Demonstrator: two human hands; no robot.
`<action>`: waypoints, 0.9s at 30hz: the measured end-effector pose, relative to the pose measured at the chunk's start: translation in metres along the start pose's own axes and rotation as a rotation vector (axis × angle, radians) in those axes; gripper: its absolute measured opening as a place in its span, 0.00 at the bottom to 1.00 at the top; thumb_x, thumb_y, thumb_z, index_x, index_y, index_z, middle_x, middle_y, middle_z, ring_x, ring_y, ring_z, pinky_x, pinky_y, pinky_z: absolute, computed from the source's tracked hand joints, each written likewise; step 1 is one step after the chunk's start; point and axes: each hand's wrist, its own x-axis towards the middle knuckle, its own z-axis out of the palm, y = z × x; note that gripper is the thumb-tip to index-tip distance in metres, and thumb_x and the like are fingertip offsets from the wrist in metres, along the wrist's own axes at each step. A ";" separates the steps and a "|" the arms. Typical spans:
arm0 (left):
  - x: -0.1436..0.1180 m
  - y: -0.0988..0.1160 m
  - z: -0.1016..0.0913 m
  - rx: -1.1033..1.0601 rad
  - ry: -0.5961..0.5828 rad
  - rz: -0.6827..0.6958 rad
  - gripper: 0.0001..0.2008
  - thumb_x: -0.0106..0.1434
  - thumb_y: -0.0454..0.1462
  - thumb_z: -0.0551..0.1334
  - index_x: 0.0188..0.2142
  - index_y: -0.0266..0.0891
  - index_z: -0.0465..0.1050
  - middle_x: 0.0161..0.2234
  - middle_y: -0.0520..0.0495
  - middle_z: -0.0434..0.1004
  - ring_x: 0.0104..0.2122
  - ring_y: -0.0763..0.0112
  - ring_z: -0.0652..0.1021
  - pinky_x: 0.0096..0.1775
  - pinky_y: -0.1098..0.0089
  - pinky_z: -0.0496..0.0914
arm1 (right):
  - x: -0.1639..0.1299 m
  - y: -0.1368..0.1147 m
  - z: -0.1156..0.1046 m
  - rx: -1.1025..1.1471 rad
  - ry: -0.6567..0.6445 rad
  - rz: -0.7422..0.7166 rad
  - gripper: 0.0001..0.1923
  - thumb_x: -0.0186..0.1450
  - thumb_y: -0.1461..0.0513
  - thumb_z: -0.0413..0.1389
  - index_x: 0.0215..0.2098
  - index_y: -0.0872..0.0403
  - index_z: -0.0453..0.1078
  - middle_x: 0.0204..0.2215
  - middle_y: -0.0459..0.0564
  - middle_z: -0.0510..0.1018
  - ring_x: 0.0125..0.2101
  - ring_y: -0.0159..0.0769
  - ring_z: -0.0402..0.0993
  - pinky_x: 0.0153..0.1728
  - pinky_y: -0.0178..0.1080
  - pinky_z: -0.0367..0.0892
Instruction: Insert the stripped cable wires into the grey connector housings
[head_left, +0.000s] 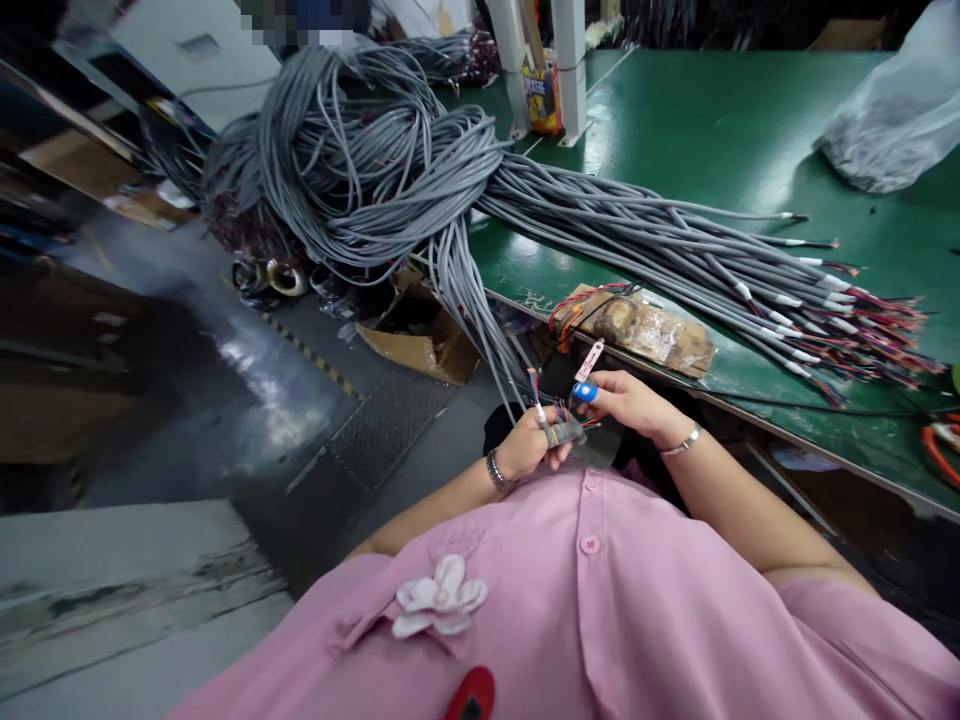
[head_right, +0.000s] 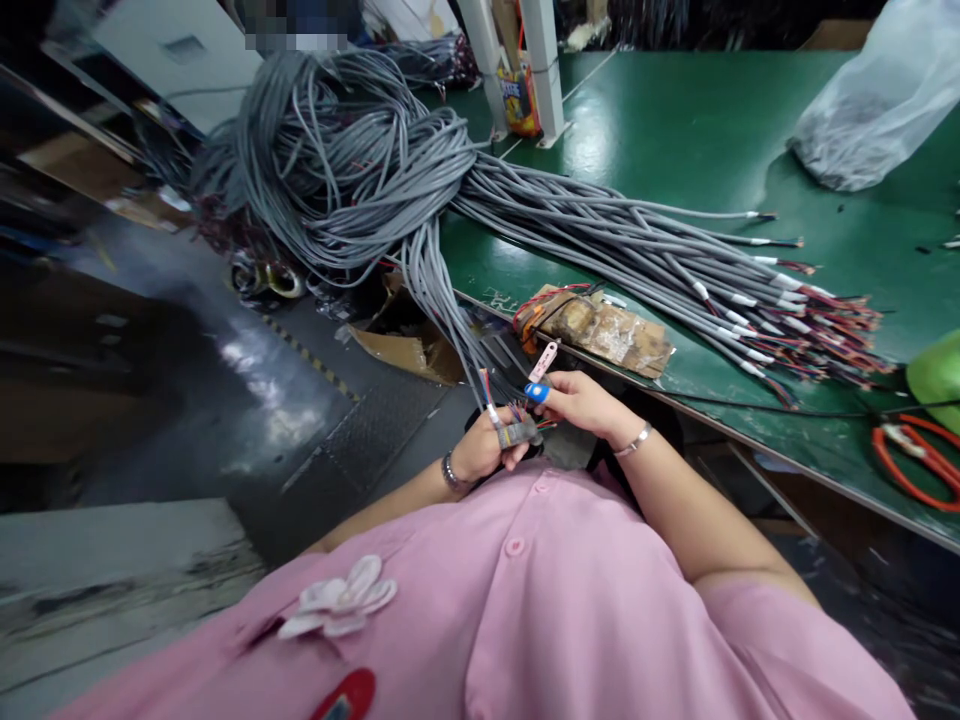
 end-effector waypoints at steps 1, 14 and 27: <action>0.001 -0.002 -0.001 -0.029 0.022 0.010 0.19 0.55 0.50 0.65 0.30 0.33 0.70 0.15 0.53 0.69 0.11 0.80 0.66 0.14 0.78 0.58 | -0.003 0.002 -0.003 0.038 -0.003 0.029 0.22 0.57 0.46 0.60 0.30 0.57 0.71 0.25 0.46 0.75 0.23 0.27 0.68 0.27 0.32 0.66; 0.003 -0.002 0.005 -0.006 0.038 0.077 0.19 0.55 0.48 0.66 0.26 0.32 0.70 0.17 0.50 0.72 0.13 0.79 0.70 0.16 0.78 0.58 | -0.001 0.018 0.022 0.073 0.234 -0.052 0.20 0.52 0.48 0.65 0.25 0.56 0.67 0.19 0.42 0.69 0.19 0.26 0.61 0.22 0.33 0.60; 0.009 -0.008 0.000 -0.265 0.257 0.163 0.19 0.54 0.49 0.65 0.31 0.33 0.71 0.17 0.53 0.71 0.12 0.79 0.68 0.15 0.77 0.58 | -0.009 0.026 0.020 0.332 0.243 0.018 0.16 0.55 0.51 0.64 0.31 0.54 0.69 0.24 0.43 0.71 0.22 0.26 0.64 0.27 0.34 0.67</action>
